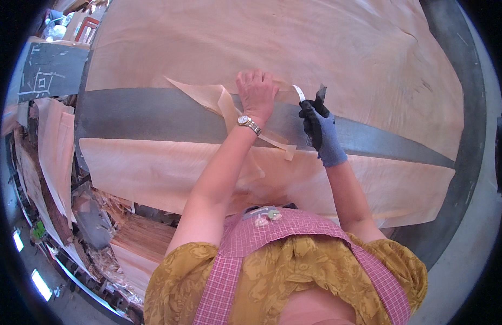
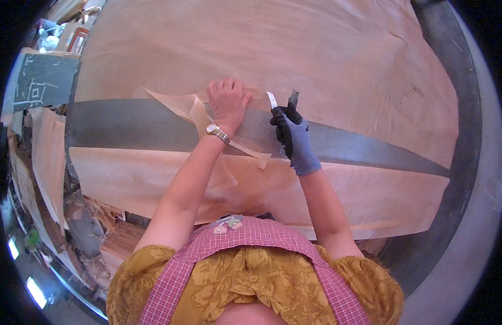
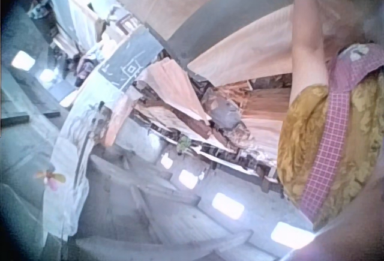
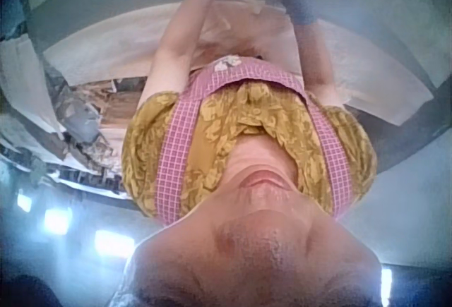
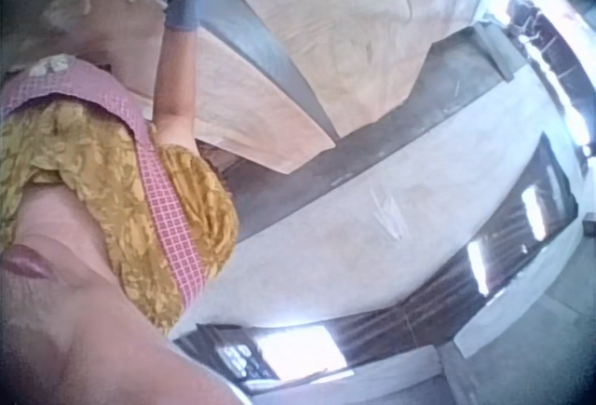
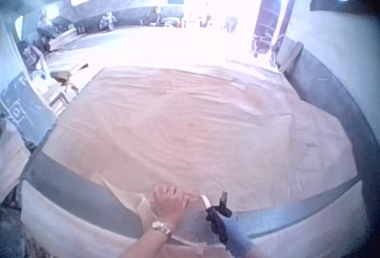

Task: The person patches a hole in a wood veneer sheet by cutting a matching piece from a scrap, fitting it into the opening, and securing it with tape using a utility knife.

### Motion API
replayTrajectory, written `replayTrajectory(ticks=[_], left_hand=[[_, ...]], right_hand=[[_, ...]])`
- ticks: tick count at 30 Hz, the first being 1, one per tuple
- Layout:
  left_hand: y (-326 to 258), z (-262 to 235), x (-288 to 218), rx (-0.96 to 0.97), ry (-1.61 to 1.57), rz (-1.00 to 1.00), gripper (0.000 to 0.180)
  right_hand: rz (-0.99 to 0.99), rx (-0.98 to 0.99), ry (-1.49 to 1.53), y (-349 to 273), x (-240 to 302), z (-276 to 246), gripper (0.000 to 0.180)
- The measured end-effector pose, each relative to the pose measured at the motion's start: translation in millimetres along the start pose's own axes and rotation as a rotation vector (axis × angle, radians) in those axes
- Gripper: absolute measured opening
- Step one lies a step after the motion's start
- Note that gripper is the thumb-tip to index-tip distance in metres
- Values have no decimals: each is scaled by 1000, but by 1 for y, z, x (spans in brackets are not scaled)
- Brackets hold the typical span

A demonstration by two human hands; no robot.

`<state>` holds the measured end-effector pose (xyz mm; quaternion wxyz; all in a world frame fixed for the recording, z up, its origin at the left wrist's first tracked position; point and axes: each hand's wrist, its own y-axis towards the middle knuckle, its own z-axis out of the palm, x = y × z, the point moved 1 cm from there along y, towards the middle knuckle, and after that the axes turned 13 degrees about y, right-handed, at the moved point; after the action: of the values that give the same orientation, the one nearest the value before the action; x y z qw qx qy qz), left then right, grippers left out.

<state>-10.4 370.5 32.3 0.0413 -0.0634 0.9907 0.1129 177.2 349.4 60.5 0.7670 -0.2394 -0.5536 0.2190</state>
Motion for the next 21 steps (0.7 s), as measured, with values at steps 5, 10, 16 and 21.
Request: replayTrajectory(ticks=[5, 10, 16, 21], left_hand=[[-5, 7, -1, 48, 30, -6, 25], [-6, 15, -2, 26, -72, 19, 21], [-4, 9, -3, -39, -210, 194, 21], [-6, 24, 8, -130, -233, 653, 35]], right_hand=[[-106, 46, 25, 1, 30, 27, 23], [-38, 52, 10, 11, 16, 14, 20], [101, -14, -20, 8, -20, -9, 18], [103, 3, -7, 17, -30, -12, 20]])
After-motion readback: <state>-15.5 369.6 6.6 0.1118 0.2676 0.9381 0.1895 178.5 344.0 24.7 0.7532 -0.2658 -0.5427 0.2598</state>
